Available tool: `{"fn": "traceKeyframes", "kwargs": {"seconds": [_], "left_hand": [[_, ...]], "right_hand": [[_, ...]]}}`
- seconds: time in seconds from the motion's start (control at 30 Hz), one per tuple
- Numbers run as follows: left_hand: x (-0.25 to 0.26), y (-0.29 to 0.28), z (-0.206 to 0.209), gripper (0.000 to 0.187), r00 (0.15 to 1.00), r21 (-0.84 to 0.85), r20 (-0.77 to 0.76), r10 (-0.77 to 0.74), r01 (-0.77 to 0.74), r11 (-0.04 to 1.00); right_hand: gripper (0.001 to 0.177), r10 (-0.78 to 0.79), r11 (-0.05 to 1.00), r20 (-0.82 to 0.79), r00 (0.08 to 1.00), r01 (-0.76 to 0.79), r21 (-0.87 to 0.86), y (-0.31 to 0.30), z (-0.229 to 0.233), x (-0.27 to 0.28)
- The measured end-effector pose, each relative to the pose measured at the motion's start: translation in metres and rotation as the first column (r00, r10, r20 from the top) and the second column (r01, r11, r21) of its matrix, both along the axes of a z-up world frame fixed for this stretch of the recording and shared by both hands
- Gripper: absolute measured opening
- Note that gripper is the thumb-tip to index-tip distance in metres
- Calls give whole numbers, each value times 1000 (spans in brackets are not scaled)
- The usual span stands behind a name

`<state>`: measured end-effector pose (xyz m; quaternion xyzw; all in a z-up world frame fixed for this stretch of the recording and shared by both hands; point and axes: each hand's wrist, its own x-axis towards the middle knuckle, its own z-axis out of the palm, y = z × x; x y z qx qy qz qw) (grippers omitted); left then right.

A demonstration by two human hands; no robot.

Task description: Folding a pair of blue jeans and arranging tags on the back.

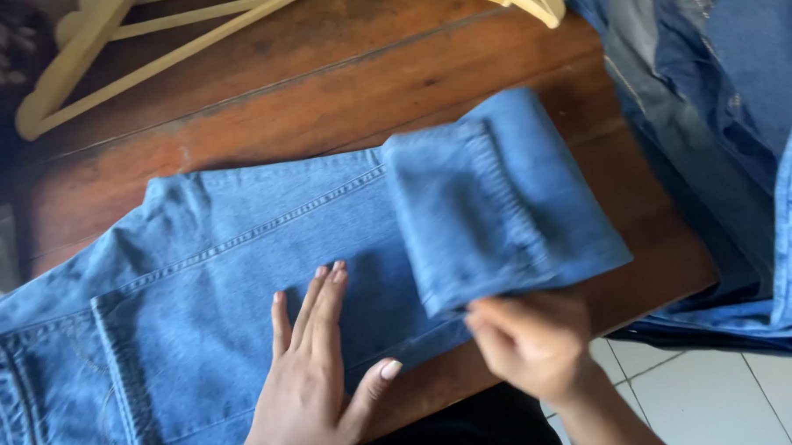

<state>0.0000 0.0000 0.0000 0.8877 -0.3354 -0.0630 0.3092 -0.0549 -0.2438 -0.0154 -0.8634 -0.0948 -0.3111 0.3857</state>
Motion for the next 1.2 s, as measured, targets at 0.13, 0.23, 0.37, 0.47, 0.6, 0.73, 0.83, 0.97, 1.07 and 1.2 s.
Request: {"fn": "traceKeyframes", "kwargs": {"seconds": [0.13, 0.23, 0.37, 0.47, 0.6, 0.73, 0.83, 0.97, 1.07, 1.2], "left_hand": [[0, 9, 11, 93, 994, -216, -106, 30, -53, 975], [-2, 10, 18, 109, 987, -350, -141, 76, -121, 929], [-1, 4, 26, 44, 995, -319, 26, 92, -79, 945], [-6, 7, 20, 23, 985, -377, 44, 164, -136, 916], [-18, 19, -4, 24, 927, -574, -111, 359, -355, 738], [-40, 33, -17, 28, 824, -624, -277, 495, -546, 559], [-41, 55, -17, 49, 677, -653, -635, 373, -728, 210], [-35, 102, -15, 80, 425, -419, -898, 111, -905, 76], [-26, 127, -8, 60, 403, -410, -912, -76, -899, 154], [-9, 112, 27, 36, 393, -288, -884, 254, -884, 368]], "right_hand": [[20, 146, 985, -15, 989, -147, -88, 36, 30, 9], [23, 220, 969, -61, 974, -225, -101, 45, 34, 9], [29, 334, 924, -174, 926, -358, -131, 55, 37, 6], [36, 368, 902, -272, 889, -412, -127, 57, 30, 0], [49, 321, 896, -412, 853, -414, -158, 60, 27, -5], [77, 365, 877, -511, 778, -471, -92, 57, 41, -7], [87, 256, 927, -670, 697, -373, -34, 55, 43, -11], [65, 288, 902, -580, 762, -420, -104, 59, 45, -6], [55, 326, 867, -532, 781, -471, -160, 58, 38, -7], [52, 385, 794, -526, 758, -563, -229, 58, 30, -11]]}}
